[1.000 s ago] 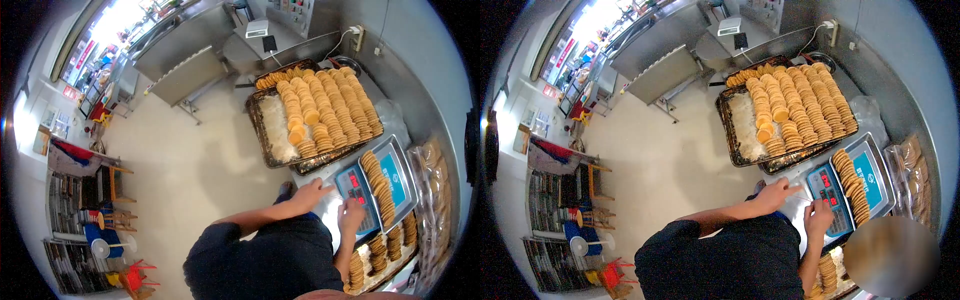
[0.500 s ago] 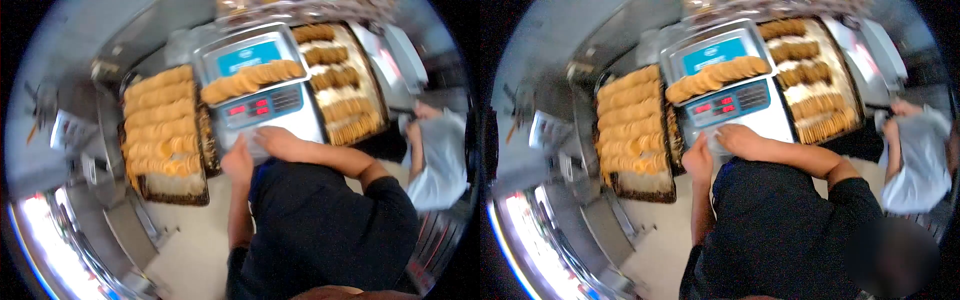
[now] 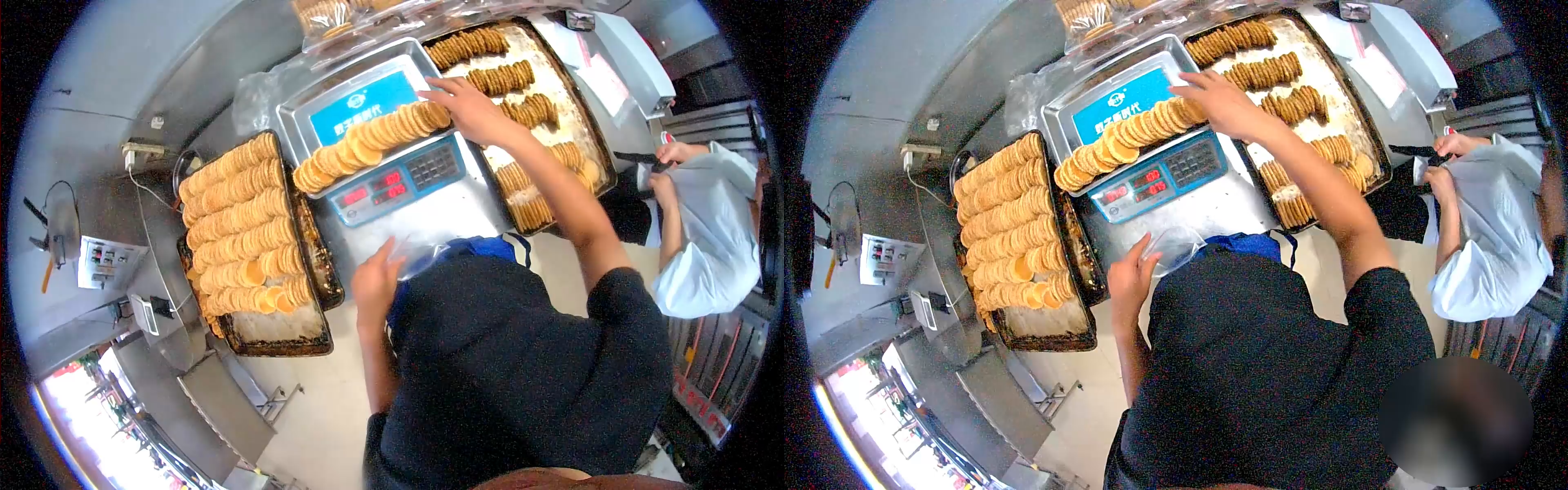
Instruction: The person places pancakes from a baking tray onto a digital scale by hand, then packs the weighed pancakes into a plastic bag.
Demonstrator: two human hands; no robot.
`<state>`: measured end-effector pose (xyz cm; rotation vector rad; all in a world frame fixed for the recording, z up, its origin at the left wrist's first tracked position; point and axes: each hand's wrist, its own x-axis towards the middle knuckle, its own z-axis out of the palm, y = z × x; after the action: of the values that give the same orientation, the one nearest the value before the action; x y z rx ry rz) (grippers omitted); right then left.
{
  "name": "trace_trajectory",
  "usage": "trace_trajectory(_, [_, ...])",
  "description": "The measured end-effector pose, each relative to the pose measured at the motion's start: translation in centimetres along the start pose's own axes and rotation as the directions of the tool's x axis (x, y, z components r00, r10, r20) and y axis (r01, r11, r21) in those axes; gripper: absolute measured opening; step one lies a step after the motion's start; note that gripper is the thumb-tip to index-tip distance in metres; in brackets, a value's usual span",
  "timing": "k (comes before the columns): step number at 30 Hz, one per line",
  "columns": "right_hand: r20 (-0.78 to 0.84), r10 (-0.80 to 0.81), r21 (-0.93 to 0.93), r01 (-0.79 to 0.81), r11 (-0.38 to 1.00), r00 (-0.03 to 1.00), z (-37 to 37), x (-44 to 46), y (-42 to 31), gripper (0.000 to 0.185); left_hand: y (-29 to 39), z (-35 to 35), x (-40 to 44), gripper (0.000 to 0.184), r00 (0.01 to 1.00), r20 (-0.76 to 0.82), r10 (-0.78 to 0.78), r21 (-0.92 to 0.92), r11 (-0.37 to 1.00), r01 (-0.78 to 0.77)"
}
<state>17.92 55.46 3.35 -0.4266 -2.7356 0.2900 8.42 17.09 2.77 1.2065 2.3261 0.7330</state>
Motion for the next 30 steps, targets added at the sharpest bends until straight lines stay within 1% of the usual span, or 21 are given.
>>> trace_trajectory(1, [0.002, -0.009, 0.003, 0.009, 1.000, 1.000, -0.1, 1.0, 0.1, 0.071, 0.3, 0.1, 0.5, 0.035, 1.000, -0.006, -0.007, -0.001, 1.000, 0.007])
trace_trajectory(3, [0.230, -0.238, -0.065, 0.259, 0.964, 0.944, -0.1, 2.6, -0.1, 0.094, 0.9, 0.4, 1.3, 0.030, 0.991, -0.108, 0.073, -0.020, 0.997, -0.075])
trace_trajectory(4, [0.311, -0.264, -0.133, 0.316, 0.939, 0.913, 0.2, 3.1, -0.3, 0.098, 1.3, 0.5, 1.4, 0.030, 0.991, -0.115, 0.065, -0.020, 0.997, -0.068])
trace_trajectory(5, [0.312, -0.274, -0.129, 0.327, 0.936, 0.910, 0.3, 3.5, 0.0, 0.098, 1.9, 0.7, 1.5, 0.028, 0.985, -0.159, 0.070, -0.087, 0.993, -0.085])
trace_trajectory(6, [0.337, -0.322, -0.021, 0.349, 0.937, 0.885, 0.1, 4.0, 0.3, 0.099, 2.2, 0.8, 1.6, 0.026, 0.976, -0.206, 0.071, -0.153, 0.983, -0.103])
trace_trajectory(7, [0.359, -0.373, 0.087, 0.367, 0.926, 0.856, -0.1, 4.4, 0.5, 0.099, 2.2, 0.9, 1.5, 0.026, 0.974, -0.217, 0.058, -0.157, 0.983, -0.093])
trace_trajectory(8, [0.440, -0.342, 0.089, 0.339, 0.937, 0.830, -0.3, 4.6, 0.8, 0.098, 2.2, 1.2, 1.3, 0.024, 0.972, -0.232, 0.030, -0.194, 0.978, -0.077])
trace_trajectory(11, [0.507, -0.299, 0.026, 0.332, 0.943, 0.808, -1.0, 5.2, 1.2, 0.096, 1.6, 2.1, 0.6, 0.023, 0.965, -0.260, -0.046, -0.251, 0.968, -0.021])
trace_trajectory(12, [0.551, -0.266, 0.074, 0.271, 0.960, 0.791, -1.1, 5.4, 1.3, 0.096, 1.4, 2.3, 0.3, 0.022, 0.961, -0.266, -0.078, -0.259, 0.966, 0.007])
trace_trajectory(13, [0.558, -0.267, 0.077, 0.271, 0.960, 0.786, -1.0, 5.4, 1.4, 0.096, 1.4, 2.5, 0.1, 0.022, 0.962, -0.261, -0.084, -0.263, 0.965, 0.013])
trace_trajectory(15, [0.526, -0.301, 0.082, 0.305, 0.949, 0.796, -0.8, 5.5, 1.4, 0.101, 1.5, 2.6, 0.0, 0.020, 0.947, -0.287, -0.144, -0.316, 0.948, 0.049])
trace_trajectory(16, [0.601, -0.264, 0.092, 0.262, 0.961, 0.755, -1.0, 5.8, 1.0, 0.106, 1.5, 2.6, 0.0, 0.020, 0.947, -0.286, -0.149, -0.315, 0.947, 0.054])
trace_trajectory(17, [0.603, -0.270, 0.099, 0.265, 0.959, 0.750, -0.5, 5.8, 1.1, 0.106, 1.6, 2.7, 0.0, 0.020, 0.945, -0.295, -0.141, -0.318, 0.947, 0.042])
trace_trajectory(19, [0.545, -0.355, 0.086, 0.371, 0.925, 0.760, 0.2, 6.1, 1.2, 0.106, 1.9, 2.5, -0.3, 0.019, 0.940, -0.310, -0.145, -0.320, 0.946, 0.040])
trace_trajectory(20, [0.577, -0.295, 0.054, 0.324, 0.944, 0.762, 0.2, 5.8, 1.3, 0.098, 2.0, 2.3, -0.2, 0.020, 0.943, -0.300, -0.142, -0.312, 0.949, 0.044])
trace_trajectory(21, [0.579, -0.305, 0.057, 0.335, 0.940, 0.757, 0.2, 5.8, 1.6, 0.098, 2.2, 2.2, -0.2, 0.020, 0.948, -0.287, -0.140, -0.305, 0.951, 0.048])
trace_trajectory(23, [0.518, -0.336, 0.061, 0.358, 0.932, 0.787, 0.0, 5.5, 2.5, 0.079, 1.8, 2.6, -0.2, 0.021, 0.935, -0.327, -0.139, -0.316, 0.948, 0.031])
trace_trajectory(24, [0.536, -0.318, 0.070, 0.334, 0.940, 0.782, -0.4, 5.5, 2.4, 0.061, 1.8, 2.6, -0.1, 0.021, 0.924, -0.359, -0.131, -0.321, 0.947, 0.010])
trace_trajectory(28, [0.489, -0.299, 0.110, 0.283, 0.953, 0.819, -1.4, 4.5, 2.6, 0.054, 1.4, 1.9, -0.5, 0.020, 0.923, -0.336, -0.187, -0.305, 0.949, 0.081])
trace_trajectory(29, [0.493, -0.301, 0.112, 0.284, 0.952, 0.816, -1.1, 3.8, 2.9, 0.054, 1.2, 1.7, -0.6, 0.020, 0.913, -0.367, -0.179, -0.269, 0.960, 0.080])
trace_trajectory(30, [0.314, -0.398, 0.053, 0.402, 0.914, 0.862, -1.0, 3.1, 3.1, 0.052, 1.0, 1.6, -0.6, 0.020, 0.902, -0.397, -0.169, -0.233, 0.969, 0.079])
